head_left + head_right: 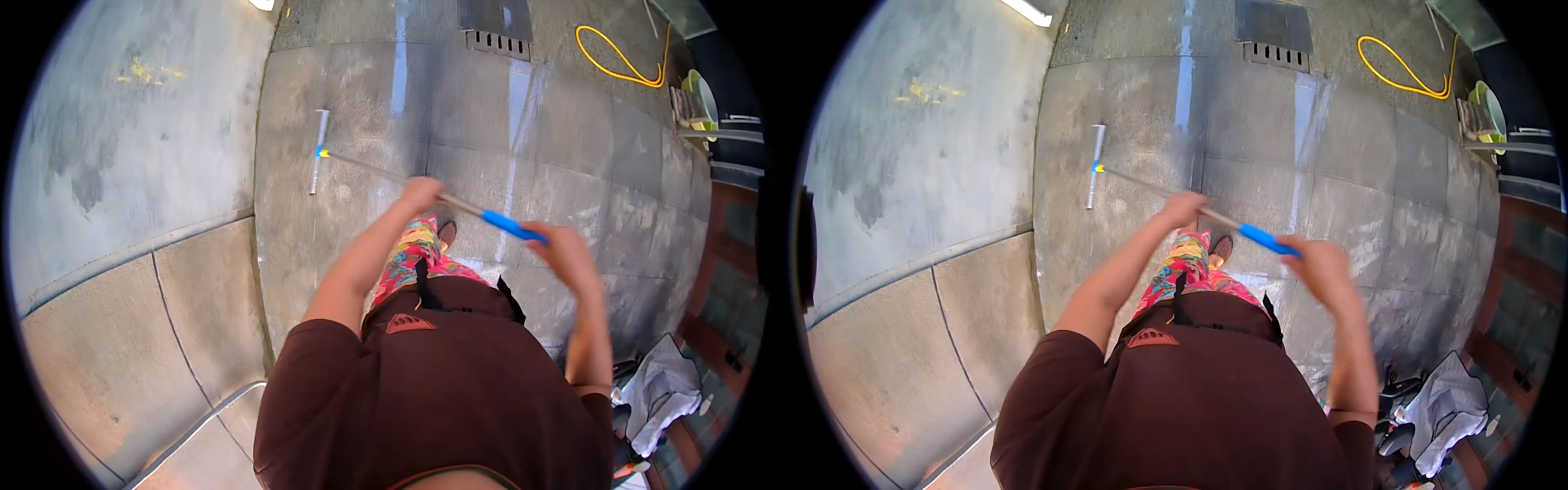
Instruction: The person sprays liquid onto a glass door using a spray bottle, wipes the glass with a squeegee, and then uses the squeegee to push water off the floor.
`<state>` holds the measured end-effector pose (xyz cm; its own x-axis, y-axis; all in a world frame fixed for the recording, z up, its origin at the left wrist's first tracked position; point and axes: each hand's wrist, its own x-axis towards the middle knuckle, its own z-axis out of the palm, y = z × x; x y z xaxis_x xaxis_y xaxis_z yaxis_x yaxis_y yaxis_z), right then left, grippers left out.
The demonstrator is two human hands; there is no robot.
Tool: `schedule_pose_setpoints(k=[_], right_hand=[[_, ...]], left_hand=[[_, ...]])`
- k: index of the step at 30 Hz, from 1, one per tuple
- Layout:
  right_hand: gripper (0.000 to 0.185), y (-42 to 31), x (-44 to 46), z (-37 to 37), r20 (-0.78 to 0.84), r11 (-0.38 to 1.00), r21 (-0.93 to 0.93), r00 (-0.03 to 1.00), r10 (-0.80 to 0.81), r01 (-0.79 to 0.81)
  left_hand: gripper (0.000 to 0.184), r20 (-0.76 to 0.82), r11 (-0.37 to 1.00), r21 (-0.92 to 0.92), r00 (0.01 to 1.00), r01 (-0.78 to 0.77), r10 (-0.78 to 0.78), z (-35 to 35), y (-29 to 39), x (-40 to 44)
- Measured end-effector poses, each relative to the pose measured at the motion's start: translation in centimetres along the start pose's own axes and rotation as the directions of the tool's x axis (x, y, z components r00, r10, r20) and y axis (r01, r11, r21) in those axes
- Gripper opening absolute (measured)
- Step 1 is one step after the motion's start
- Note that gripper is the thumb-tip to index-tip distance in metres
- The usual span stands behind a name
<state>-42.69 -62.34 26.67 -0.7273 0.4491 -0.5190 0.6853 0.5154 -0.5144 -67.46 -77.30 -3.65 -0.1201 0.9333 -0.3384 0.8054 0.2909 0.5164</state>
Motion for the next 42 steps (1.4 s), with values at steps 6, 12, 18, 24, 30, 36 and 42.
schedule_pose_setpoints(k=[6, 12, 18, 24, 30, 36, 42], right_hand=[[0.037, -6.5, 10.6, 4.7, 0.191, 0.991, -0.108, 0.980, -0.059, 0.081], [0.028, -2.3, 11.4, -9.3, -0.068, 0.990, -0.055, 0.990, 0.122, -0.126], [0.035, -3.9, 6.2, -22.6, -0.340, 0.910, 0.088, 0.847, 0.409, -0.404], [0.027, -6.0, 14.7, -23.1, -0.172, 0.932, 0.195, 0.925, 0.340, -0.306], [0.040, -10.2, 29.5, -8.4, 0.193, 0.999, 0.024, 0.981, 0.026, -0.032], [0.041, -13.2, 35.8, -5.3, 0.148, 0.973, -0.139, 0.976, -0.162, 0.183], [0.027, -4.4, 30.2, -21.1, -0.065, 0.997, -0.034, 0.995, 0.073, -0.075]], left_hand=[[0.015, 0.097, 0.937, 0.195, 0.945, 0.289, -0.311, -5.0, -13.7, -1.8], [0.018, 0.137, 0.999, -0.044, 0.991, -0.003, 0.009, -10.1, -3.1, 11.4], [0.020, 0.102, 0.914, -0.302, 0.944, -0.270, 0.312, -17.7, 10.4, 20.7], [0.026, 0.090, 0.949, -0.198, 0.959, -0.247, 0.268, -18.7, 2.9, 23.7], [0.011, 0.118, 0.973, 0.148, 0.974, 0.177, -0.196, -18.4, -22.0, 16.6], [0.017, -0.021, 0.867, 0.206, 0.888, 0.454, -0.460, -23.5, -26.7, 15.5], [0.015, 0.004, 0.998, 0.020, 0.998, 0.057, -0.057, -21.5, -12.0, 28.7]])
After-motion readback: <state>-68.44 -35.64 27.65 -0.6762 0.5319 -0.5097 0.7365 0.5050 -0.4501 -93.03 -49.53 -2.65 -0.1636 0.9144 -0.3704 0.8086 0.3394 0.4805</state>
